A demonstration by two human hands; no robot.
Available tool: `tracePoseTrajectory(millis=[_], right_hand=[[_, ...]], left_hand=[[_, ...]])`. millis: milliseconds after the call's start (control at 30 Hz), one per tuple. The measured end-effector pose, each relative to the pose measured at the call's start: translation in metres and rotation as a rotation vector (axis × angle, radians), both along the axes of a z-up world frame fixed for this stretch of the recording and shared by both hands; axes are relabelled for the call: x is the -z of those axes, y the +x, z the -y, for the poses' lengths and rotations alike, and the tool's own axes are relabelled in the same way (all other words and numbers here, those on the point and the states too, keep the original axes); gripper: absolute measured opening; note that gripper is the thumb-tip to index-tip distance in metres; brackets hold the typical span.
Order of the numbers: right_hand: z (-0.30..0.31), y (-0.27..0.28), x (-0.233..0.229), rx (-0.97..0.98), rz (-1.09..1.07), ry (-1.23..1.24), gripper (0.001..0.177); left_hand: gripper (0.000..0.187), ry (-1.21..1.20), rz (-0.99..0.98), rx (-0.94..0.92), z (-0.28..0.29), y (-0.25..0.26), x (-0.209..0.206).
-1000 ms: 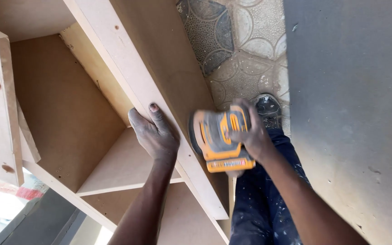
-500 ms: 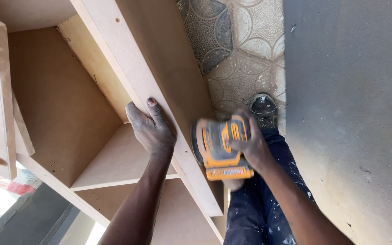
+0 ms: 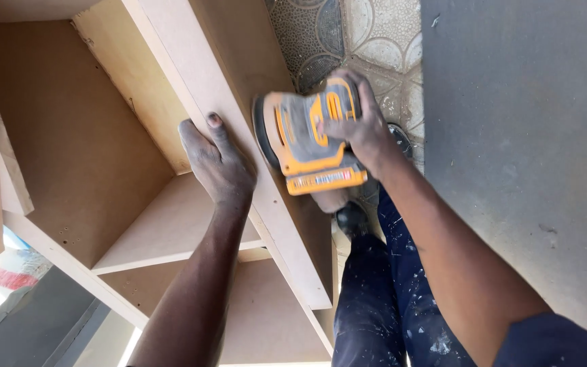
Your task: The person uses a yellow and black electric orbital sander to smooth the surfaces of a light-colored wooden cabinet. They sand the interior shelves, the front edges, and the side panels of the cabinet while kneeling on the floor.
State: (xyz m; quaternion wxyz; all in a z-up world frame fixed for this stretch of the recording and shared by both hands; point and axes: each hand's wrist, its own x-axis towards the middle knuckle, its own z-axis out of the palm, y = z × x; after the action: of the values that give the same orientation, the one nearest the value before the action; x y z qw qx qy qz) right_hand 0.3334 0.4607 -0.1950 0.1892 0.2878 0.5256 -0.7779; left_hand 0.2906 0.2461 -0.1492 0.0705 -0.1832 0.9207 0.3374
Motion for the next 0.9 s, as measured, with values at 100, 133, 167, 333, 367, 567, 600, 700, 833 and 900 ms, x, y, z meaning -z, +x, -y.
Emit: tracePoseTrajectory(millis=[100, 133, 167, 333, 367, 567, 600, 700, 833, 900], right_hand=[[0.001, 0.01, -0.003, 0.067, 0.012, -0.107, 0.076], [0.004, 0.027, -0.002, 0.073, 0.001, -0.1, 0.076], [0.007, 0.047, -0.001, 0.078, 0.049, -0.042, 0.083], [0.018, 0.171, -0.036, 0.071, 0.211, 0.028, 0.094], [0.019, 0.194, -0.046, 0.085, 0.313, 0.004, 0.094], [0.026, 0.311, -0.061, 0.1, 0.582, -0.081, 0.091], [0.026, 0.322, -0.063, 0.113, 0.624, -0.097, 0.091], [0.022, 0.321, -0.056, 0.088, 0.603, -0.098, 0.093], [0.02, 0.261, -0.038, 0.098, 0.479, -0.06, 0.095], [0.02, 0.229, -0.025, 0.041, 0.294, 0.019, 0.102]], left_hand=[[0.051, -0.06, -0.063, 0.154, -0.004, -0.005, -0.014], [0.051, -0.053, -0.074, 0.159, -0.003, -0.005, -0.009], [0.047, -0.019, -0.12, 0.117, -0.003, -0.004, -0.004], [0.051, -0.04, -0.254, 0.14, -0.011, 0.015, -0.018], [0.047, -0.101, -0.247, 0.155, -0.014, 0.021, -0.02], [0.056, -0.148, -0.067, 0.145, -0.001, 0.111, -0.017], [0.061, -0.185, -0.007, 0.13, -0.001, 0.124, -0.015], [0.065, -0.2, 0.01, 0.114, -0.001, 0.123, -0.012], [0.063, -0.179, 0.012, 0.112, -0.007, 0.12, -0.014], [0.06, -0.158, 0.009, 0.11, -0.003, 0.125, -0.014]])
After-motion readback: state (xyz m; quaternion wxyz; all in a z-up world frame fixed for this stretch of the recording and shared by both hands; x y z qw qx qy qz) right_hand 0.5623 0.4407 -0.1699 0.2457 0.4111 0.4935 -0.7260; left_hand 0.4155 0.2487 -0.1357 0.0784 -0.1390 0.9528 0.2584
